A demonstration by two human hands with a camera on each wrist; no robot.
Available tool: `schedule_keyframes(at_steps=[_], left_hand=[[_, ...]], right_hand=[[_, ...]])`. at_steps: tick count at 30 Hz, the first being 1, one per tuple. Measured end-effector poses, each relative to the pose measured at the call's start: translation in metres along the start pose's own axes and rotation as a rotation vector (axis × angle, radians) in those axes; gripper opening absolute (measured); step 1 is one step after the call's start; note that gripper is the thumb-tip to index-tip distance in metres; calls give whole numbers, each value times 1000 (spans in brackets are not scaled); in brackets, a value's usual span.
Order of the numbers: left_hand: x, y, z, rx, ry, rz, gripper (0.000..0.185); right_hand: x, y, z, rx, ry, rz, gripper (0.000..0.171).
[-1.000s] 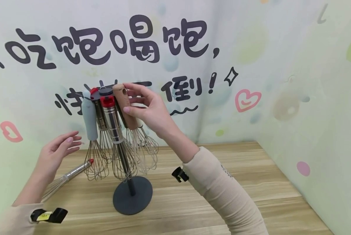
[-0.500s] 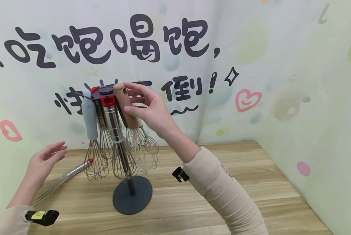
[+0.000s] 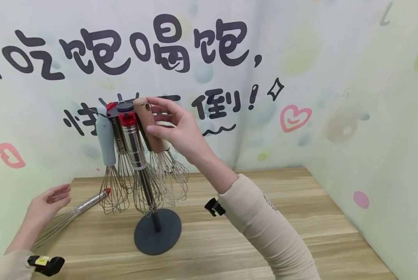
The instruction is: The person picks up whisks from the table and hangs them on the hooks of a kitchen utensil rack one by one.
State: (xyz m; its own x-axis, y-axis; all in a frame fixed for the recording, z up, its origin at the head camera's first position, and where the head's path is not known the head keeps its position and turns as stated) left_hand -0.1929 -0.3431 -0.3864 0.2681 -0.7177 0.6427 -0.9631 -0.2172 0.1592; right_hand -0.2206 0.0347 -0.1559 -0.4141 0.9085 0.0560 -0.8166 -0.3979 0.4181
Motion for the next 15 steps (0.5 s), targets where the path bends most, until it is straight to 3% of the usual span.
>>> schedule_keyframes(at_steps=[6, 15], left_hand=[[-7, -1, 18, 32, 75, 32, 50], [-13, -2, 32, 57, 105, 0, 53]], right_hand=[[0, 1, -1, -3, 3, 1, 58], [1, 1, -1, -13, 5, -3, 58]])
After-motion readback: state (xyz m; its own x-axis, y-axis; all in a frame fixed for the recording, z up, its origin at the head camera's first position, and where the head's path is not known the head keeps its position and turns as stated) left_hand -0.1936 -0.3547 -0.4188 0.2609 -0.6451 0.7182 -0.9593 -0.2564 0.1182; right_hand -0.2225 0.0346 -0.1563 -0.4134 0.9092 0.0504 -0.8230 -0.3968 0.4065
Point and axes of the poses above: each hand's wrist, its own y-axis towards the middle knuckle, its own x-axis out of the back of the hand, z = x × y, the point moved 3 cm from there along y, towards the middle knuckle, and after that the axes turned 2 degrees about y, right-handed, at the moved point
